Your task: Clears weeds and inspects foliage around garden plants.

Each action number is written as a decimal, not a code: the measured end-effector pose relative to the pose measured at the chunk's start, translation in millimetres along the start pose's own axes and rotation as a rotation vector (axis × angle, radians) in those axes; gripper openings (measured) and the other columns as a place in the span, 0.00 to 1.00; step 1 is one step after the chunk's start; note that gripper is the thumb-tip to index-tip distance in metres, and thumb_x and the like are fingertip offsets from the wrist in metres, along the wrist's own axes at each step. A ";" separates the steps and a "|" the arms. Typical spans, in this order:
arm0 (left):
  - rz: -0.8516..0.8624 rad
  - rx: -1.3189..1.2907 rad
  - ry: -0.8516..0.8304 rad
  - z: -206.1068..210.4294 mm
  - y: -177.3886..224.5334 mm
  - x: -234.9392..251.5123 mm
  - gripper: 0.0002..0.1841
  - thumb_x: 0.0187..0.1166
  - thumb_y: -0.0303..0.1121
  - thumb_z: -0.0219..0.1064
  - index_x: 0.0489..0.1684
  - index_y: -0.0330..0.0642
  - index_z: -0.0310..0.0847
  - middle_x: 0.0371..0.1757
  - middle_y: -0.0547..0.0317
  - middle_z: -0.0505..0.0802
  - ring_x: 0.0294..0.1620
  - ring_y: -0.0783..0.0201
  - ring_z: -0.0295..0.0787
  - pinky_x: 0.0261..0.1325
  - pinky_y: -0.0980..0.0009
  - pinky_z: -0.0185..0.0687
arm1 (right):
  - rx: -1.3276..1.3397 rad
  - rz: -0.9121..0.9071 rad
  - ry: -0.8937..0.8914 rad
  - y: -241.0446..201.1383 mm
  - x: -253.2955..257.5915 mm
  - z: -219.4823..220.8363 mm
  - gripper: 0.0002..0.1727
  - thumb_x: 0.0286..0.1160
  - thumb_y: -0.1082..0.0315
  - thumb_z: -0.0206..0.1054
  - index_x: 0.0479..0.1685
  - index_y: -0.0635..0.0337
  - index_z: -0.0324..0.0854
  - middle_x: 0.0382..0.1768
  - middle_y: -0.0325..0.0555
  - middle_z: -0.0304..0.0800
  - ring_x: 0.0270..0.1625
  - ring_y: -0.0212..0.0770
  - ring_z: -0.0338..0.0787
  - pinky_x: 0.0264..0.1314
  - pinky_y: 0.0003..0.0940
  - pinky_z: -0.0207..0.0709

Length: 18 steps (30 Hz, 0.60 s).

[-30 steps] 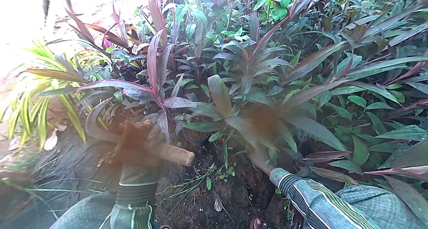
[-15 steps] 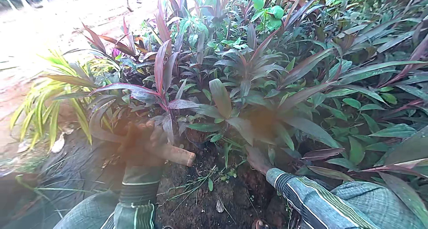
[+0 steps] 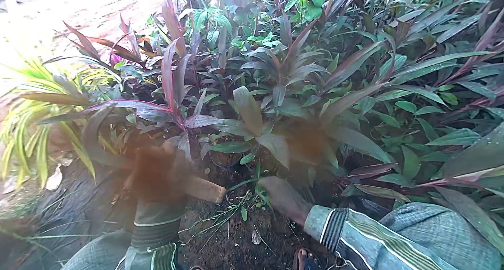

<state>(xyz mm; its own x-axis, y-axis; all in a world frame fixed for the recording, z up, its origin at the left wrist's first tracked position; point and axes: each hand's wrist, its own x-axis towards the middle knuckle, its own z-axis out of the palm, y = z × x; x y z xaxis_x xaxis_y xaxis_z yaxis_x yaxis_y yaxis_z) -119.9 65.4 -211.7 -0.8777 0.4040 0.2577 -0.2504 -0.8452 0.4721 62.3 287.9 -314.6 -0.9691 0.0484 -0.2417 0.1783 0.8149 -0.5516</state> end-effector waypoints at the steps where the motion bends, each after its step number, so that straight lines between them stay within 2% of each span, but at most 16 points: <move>1: 0.011 0.035 -0.069 -5.5 -2.6 1.6 0.18 0.85 0.48 0.57 0.30 0.50 0.87 0.28 0.66 0.89 0.18 0.74 0.78 0.18 0.79 0.74 | 0.038 -0.108 -0.027 -15.4 -6.7 4.9 0.21 0.75 0.81 0.63 0.68 0.66 0.82 0.62 0.64 0.89 0.68 0.63 0.87 0.73 0.60 0.78; 3: 0.034 0.106 -0.214 -16.9 -6.0 4.4 0.13 0.84 0.48 0.60 0.37 0.56 0.88 0.30 0.70 0.91 0.25 0.74 0.85 0.27 0.75 0.83 | 0.103 -0.301 -0.008 -34.4 -14.0 24.2 0.19 0.75 0.81 0.63 0.65 0.66 0.84 0.60 0.61 0.91 0.66 0.60 0.89 0.72 0.55 0.80; 4: 0.023 0.081 -0.265 -16.6 -6.2 5.2 0.14 0.85 0.48 0.59 0.39 0.55 0.88 0.31 0.70 0.91 0.27 0.74 0.86 0.29 0.75 0.85 | 0.131 -0.398 0.035 -39.9 -13.4 34.7 0.19 0.75 0.80 0.64 0.64 0.64 0.85 0.62 0.60 0.91 0.68 0.58 0.89 0.73 0.52 0.81; 5: -0.005 0.036 -0.278 -10.7 -5.7 3.6 0.15 0.85 0.48 0.59 0.36 0.53 0.87 0.31 0.69 0.90 0.24 0.73 0.84 0.26 0.76 0.82 | 0.149 -0.468 0.044 -44.7 -12.0 41.9 0.22 0.75 0.80 0.65 0.69 0.62 0.82 0.68 0.60 0.87 0.75 0.59 0.85 0.78 0.50 0.78; 6: -0.037 -0.015 -0.258 -0.6 -5.6 0.3 0.17 0.83 0.48 0.60 0.29 0.50 0.87 0.28 0.66 0.88 0.18 0.74 0.79 0.18 0.78 0.75 | 0.153 -0.485 -0.008 -49.1 -11.8 42.4 0.32 0.71 0.82 0.67 0.80 0.59 0.75 0.80 0.62 0.76 0.85 0.63 0.73 0.85 0.53 0.71; 7: -0.074 -0.029 -0.270 5.1 -5.2 -2.2 0.19 0.82 0.49 0.62 0.25 0.48 0.87 0.27 0.65 0.88 0.16 0.74 0.77 0.15 0.79 0.71 | 0.130 -0.457 -0.067 -51.9 -12.0 39.4 0.41 0.68 0.82 0.70 0.88 0.55 0.66 0.89 0.63 0.63 0.91 0.67 0.61 0.89 0.57 0.65; 8: -0.112 0.006 -0.299 8.1 -5.2 -4.1 0.19 0.81 0.51 0.64 0.25 0.49 0.87 0.28 0.65 0.88 0.15 0.75 0.76 0.14 0.80 0.70 | 0.114 -0.402 -0.099 -52.7 -12.7 33.8 0.45 0.65 0.81 0.72 0.90 0.54 0.63 0.92 0.62 0.56 0.93 0.68 0.55 0.89 0.59 0.62; 9: -0.146 0.080 -0.338 10.3 -6.9 -6.6 0.21 0.80 0.55 0.64 0.24 0.51 0.87 0.28 0.67 0.88 0.15 0.75 0.75 0.14 0.80 0.70 | 0.120 -0.331 -0.101 -52.0 -14.6 24.9 0.44 0.64 0.82 0.72 0.88 0.54 0.66 0.91 0.59 0.59 0.93 0.65 0.57 0.89 0.58 0.62; 11: -0.202 0.185 -0.437 5.8 -18.5 -15.2 0.27 0.82 0.62 0.56 0.26 0.49 0.86 0.27 0.62 0.87 0.15 0.70 0.78 0.17 0.75 0.74 | 0.217 -0.163 -0.050 -49.1 -21.2 -4.4 0.32 0.64 0.84 0.66 0.74 0.56 0.82 0.79 0.53 0.79 0.84 0.57 0.74 0.84 0.55 0.70; 12: -0.229 0.232 -0.469 6.2 -27.6 -21.6 0.32 0.83 0.65 0.52 0.26 0.46 0.86 0.26 0.58 0.88 0.15 0.67 0.80 0.18 0.72 0.76 | 0.275 -0.089 -0.018 -47.3 -25.6 -25.8 0.27 0.67 0.84 0.62 0.68 0.57 0.85 0.71 0.52 0.86 0.76 0.54 0.82 0.77 0.55 0.75; 14: -0.307 0.407 -0.495 18.7 -48.1 -36.6 0.41 0.81 0.73 0.44 0.27 0.46 0.90 0.27 0.55 0.92 0.19 0.65 0.86 0.23 0.70 0.84 | 0.417 -0.016 0.156 -40.8 -37.0 -67.5 0.21 0.75 0.81 0.57 0.59 0.54 0.90 0.56 0.46 0.93 0.57 0.45 0.92 0.60 0.51 0.85; 15: -0.335 0.520 -0.475 27.9 -58.5 -45.4 0.43 0.78 0.77 0.41 0.30 0.49 0.92 0.31 0.57 0.94 0.24 0.66 0.89 0.28 0.70 0.87 | 0.477 -0.034 0.277 -37.2 -42.8 -82.6 0.19 0.78 0.79 0.56 0.56 0.52 0.90 0.50 0.41 0.95 0.48 0.39 0.93 0.51 0.46 0.88; 16: -0.347 0.622 -0.439 36.1 -69.5 -54.5 0.42 0.76 0.78 0.41 0.35 0.52 0.93 0.39 0.59 0.95 0.32 0.66 0.91 0.36 0.70 0.89 | 0.525 -0.070 0.360 -34.5 -49.2 -95.2 0.17 0.82 0.76 0.56 0.55 0.51 0.88 0.47 0.36 0.94 0.45 0.33 0.92 0.47 0.39 0.88; 18: -0.346 0.700 -0.384 50.4 -95.8 -68.3 0.38 0.77 0.76 0.47 0.49 0.56 0.93 0.57 0.62 0.93 0.56 0.64 0.90 0.61 0.64 0.87 | 0.587 -0.097 0.396 -30.9 -63.7 -109.9 0.13 0.88 0.63 0.57 0.60 0.49 0.84 0.47 0.32 0.93 0.45 0.28 0.91 0.45 0.31 0.87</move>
<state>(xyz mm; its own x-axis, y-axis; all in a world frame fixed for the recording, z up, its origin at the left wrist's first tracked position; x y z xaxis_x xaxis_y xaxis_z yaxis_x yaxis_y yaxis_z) -15.3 136.3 -232.0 -0.5684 0.7952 0.2112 -0.0577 -0.2946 0.9539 99.8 323.2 -194.4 -0.9545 0.2881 0.0768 0.0425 0.3864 -0.9214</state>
